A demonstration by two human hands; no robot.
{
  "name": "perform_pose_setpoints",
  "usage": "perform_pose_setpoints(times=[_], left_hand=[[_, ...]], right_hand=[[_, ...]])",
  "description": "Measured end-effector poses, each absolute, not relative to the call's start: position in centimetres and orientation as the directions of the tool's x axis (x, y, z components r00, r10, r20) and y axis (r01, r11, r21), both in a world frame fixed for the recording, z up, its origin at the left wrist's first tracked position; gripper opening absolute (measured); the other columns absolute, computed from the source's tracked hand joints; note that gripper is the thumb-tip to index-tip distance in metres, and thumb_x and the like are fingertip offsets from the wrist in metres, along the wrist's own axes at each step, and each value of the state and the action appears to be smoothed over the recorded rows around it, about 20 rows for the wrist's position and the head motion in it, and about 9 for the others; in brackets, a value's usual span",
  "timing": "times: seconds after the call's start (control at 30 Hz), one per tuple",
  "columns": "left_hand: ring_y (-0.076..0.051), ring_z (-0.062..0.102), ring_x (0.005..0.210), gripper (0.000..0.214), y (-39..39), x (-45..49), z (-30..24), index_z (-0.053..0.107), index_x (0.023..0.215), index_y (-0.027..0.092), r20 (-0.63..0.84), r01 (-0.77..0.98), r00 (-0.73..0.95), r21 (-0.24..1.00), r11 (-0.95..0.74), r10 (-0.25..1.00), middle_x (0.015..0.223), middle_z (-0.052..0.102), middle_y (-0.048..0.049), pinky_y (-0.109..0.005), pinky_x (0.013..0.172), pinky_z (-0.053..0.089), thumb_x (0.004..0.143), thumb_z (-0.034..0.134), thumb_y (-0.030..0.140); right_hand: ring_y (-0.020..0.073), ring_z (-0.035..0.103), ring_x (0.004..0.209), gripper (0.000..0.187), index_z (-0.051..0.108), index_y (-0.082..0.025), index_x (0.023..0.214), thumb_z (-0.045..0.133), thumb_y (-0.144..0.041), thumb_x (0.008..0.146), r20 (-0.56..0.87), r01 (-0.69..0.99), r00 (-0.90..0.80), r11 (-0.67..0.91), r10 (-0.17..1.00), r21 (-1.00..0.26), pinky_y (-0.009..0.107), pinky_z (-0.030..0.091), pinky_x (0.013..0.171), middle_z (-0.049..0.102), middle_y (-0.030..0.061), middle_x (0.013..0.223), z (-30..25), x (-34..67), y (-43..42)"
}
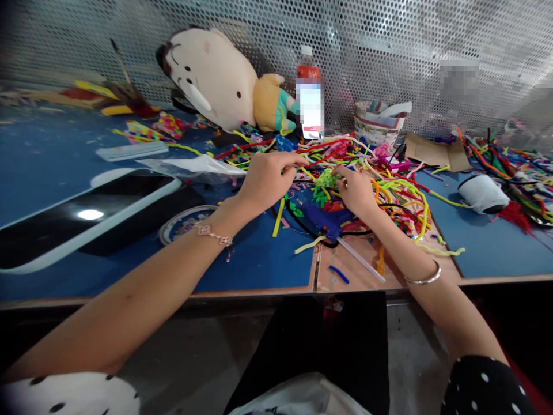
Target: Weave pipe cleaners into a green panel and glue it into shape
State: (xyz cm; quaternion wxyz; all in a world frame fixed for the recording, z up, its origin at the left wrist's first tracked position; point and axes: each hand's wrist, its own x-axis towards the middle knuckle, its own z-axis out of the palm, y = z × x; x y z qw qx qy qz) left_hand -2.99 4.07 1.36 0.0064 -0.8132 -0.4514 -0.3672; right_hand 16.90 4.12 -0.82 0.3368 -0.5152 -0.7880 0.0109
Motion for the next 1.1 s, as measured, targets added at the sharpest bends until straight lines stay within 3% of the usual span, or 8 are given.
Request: perform_pose_setpoints(times=[0.17, 0.33, 0.47, 0.63, 0.87, 1.1], left_hand=[[-0.02, 0.069, 0.096, 0.045, 3.8, -2.7, 1.3, 0.07, 0.103, 0.017, 0.574, 0.722, 0.362, 0.326, -0.611, 0.735, 0.105, 0.074, -0.0046, -0.032, 0.09, 0.052, 0.072, 0.042, 0.002], [-0.021, 0.067, 0.1, 0.035, 3.3, -2.4, 1.4, 0.066, 0.111, 0.017, 0.558, 0.652, 0.406, 0.377, -0.657, 0.724, 0.109, 0.072, -0.0065, -0.033, 0.09, 0.052, 0.078, 0.054, 0.016], [-0.021, 0.066, 0.099, 0.028, 3.3, -2.3, 1.4, 0.065, 0.106, 0.017, 0.567, 0.613, 0.415, 0.403, -0.679, 0.711, 0.107, 0.072, -0.0063, -0.034, 0.09, 0.051, 0.08, 0.061, 0.025], [-0.019, 0.065, 0.091, 0.02, 3.5, -2.2, 1.3, 0.065, 0.098, 0.017, 0.574, 0.612, 0.418, 0.395, -0.685, 0.704, 0.098, 0.072, -0.0055, -0.032, 0.086, 0.051, 0.08, 0.06, 0.024], [-0.017, 0.063, 0.084, 0.012, 3.4, -2.2, 1.2, 0.064, 0.088, 0.019, 0.605, 0.581, 0.413, 0.4, -0.709, 0.68, 0.089, 0.069, -0.0041, -0.03, 0.081, 0.049, 0.081, 0.056, 0.022], [-0.015, 0.059, 0.075, 0.006, 3.1, -2.0, 1.5, 0.062, 0.08, 0.02, 0.623, 0.536, 0.364, 0.468, -0.703, 0.692, 0.078, 0.066, -0.0011, -0.029, 0.076, 0.049, 0.079, 0.056, 0.022]], right_hand=[[0.0236, 0.067, 0.077, 0.022, 0.071, -0.019, 0.084, 0.054, -0.011, 0.073, 0.485, 0.752, -0.11, 0.392, 0.868, -0.53, 0.041, 0.052, 0.078, 0.072, 0.0054, 0.082, -0.1, 17.0, 4.1], [0.0194, 0.066, 0.074, 0.017, 0.068, -0.018, 0.082, 0.053, -0.013, 0.075, 0.5, 0.501, -0.046, 0.453, 0.865, -0.737, 0.036, 0.052, 0.073, 0.069, 0.0031, 0.075, -0.3, 17.2, 4.4], [0.0163, 0.064, 0.07, 0.012, 0.065, -0.017, 0.08, 0.054, -0.017, 0.075, 0.492, 0.361, -0.041, 0.472, 0.869, -0.804, 0.032, 0.051, 0.069, 0.067, 0.0012, 0.073, -0.5, 17.0, 4.5], [0.0158, 0.065, 0.073, 0.011, 0.064, -0.018, 0.08, 0.054, -0.019, 0.074, 0.529, 0.355, -0.084, 0.521, 0.845, -0.776, 0.032, 0.051, 0.072, 0.067, 0.0011, 0.076, -0.6, 16.9, 4.2], [0.0169, 0.063, 0.076, 0.019, 0.065, -0.018, 0.092, 0.051, -0.025, 0.082, 0.6, 0.539, -0.128, 0.563, 0.79, -0.627, 0.034, 0.05, 0.076, 0.068, 0.0038, 0.084, -0.1, 16.7, 3.1], [0.0216, 0.061, 0.099, 0.019, 0.065, -0.022, 0.097, 0.06, -0.03, 0.082, 0.677, 0.554, -0.304, 0.702, 0.67, -0.446, 0.039, 0.046, 0.089, 0.069, 0.0063, 0.102, 0.1, 16.2, 2.4]])
